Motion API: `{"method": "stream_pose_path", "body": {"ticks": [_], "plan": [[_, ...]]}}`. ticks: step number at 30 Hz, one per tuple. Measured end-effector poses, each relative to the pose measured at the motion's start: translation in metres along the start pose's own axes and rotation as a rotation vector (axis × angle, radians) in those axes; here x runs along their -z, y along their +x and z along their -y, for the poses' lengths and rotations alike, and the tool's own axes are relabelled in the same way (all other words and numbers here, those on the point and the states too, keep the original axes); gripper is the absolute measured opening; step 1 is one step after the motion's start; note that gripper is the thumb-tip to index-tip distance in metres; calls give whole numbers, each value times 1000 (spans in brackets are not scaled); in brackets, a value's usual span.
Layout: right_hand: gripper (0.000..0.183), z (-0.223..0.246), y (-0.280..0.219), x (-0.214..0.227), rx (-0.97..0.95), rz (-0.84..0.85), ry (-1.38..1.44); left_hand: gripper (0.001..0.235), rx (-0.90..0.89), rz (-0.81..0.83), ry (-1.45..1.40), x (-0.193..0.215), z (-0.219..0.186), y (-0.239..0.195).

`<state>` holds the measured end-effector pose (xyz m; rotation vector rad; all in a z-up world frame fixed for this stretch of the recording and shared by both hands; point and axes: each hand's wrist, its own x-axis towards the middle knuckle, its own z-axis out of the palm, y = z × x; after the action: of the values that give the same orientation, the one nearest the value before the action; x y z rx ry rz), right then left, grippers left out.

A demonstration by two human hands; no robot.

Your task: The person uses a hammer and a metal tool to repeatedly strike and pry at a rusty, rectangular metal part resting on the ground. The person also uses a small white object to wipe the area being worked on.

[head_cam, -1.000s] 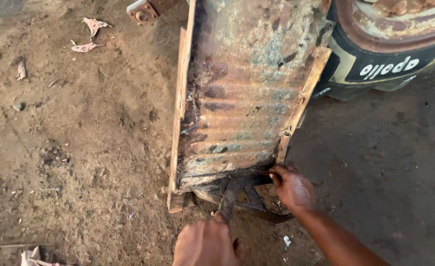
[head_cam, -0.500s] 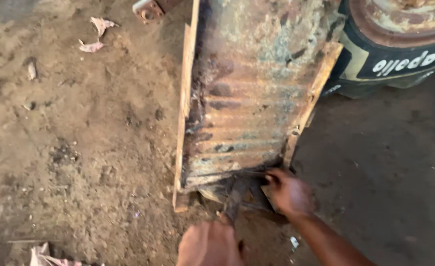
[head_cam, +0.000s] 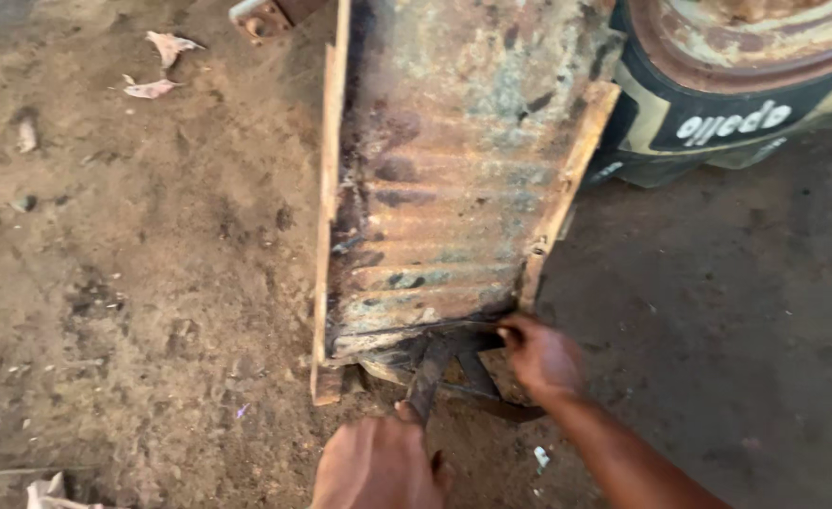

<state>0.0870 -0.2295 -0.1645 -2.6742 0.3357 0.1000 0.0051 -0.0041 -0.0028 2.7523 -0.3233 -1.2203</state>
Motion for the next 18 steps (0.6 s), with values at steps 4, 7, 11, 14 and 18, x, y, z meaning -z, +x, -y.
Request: {"method": "stream_pose_path", "body": {"ticks": [4,7,11,14,18], "plan": [[19,11,-3,-2,236,-190,40,58,-22,-27,-16,6,-1,-7],[22,8,-6,9,302,-102,38,62,15,10,-33,8,-3,-10],[26,9,-6,18,104,112,-126,59,-38,-113,-37,5,-2,-15],[26,14,7,21,84,107,-141,66,43,-80,-138,10,-2,-11],[27,15,-1,7,74,63,-67,60,-20,-65,-89,5,1,-10]]}}
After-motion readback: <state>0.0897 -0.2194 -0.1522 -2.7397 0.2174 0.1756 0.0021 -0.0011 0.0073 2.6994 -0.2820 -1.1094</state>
